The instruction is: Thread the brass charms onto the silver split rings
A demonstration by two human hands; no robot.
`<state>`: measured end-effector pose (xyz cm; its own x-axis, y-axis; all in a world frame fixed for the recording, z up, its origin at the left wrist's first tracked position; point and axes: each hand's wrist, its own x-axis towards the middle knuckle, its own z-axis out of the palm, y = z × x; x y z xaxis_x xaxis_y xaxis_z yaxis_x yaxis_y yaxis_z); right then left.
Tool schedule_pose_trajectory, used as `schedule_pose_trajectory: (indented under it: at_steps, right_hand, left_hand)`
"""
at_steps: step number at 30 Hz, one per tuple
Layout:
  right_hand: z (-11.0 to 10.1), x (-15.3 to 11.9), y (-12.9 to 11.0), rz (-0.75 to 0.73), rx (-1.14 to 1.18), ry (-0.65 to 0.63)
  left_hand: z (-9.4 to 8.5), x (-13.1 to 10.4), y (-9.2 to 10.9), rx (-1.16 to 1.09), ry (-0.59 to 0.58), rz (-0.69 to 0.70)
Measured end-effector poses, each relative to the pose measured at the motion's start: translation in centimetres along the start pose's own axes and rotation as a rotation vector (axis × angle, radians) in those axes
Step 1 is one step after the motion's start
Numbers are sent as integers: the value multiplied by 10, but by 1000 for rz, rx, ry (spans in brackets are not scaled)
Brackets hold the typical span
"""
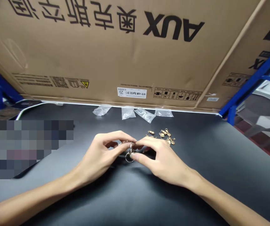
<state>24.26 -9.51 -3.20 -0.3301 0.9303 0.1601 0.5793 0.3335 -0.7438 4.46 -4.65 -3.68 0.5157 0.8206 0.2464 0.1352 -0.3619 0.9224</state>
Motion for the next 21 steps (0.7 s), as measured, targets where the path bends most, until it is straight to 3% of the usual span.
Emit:
schedule_pose_trajectory:
  at_steps: [9, 14, 21]
  right_hand:
    - [10, 0, -2, 40, 110, 48]
    - [8, 2, 4, 43, 47, 160]
    - [8, 0, 8, -48, -150, 231]
  left_hand:
    - [2, -1, -3, 39, 6, -14]
    - [3, -2, 2, 112, 77, -62]
    - [6, 0, 2, -99, -83, -169]
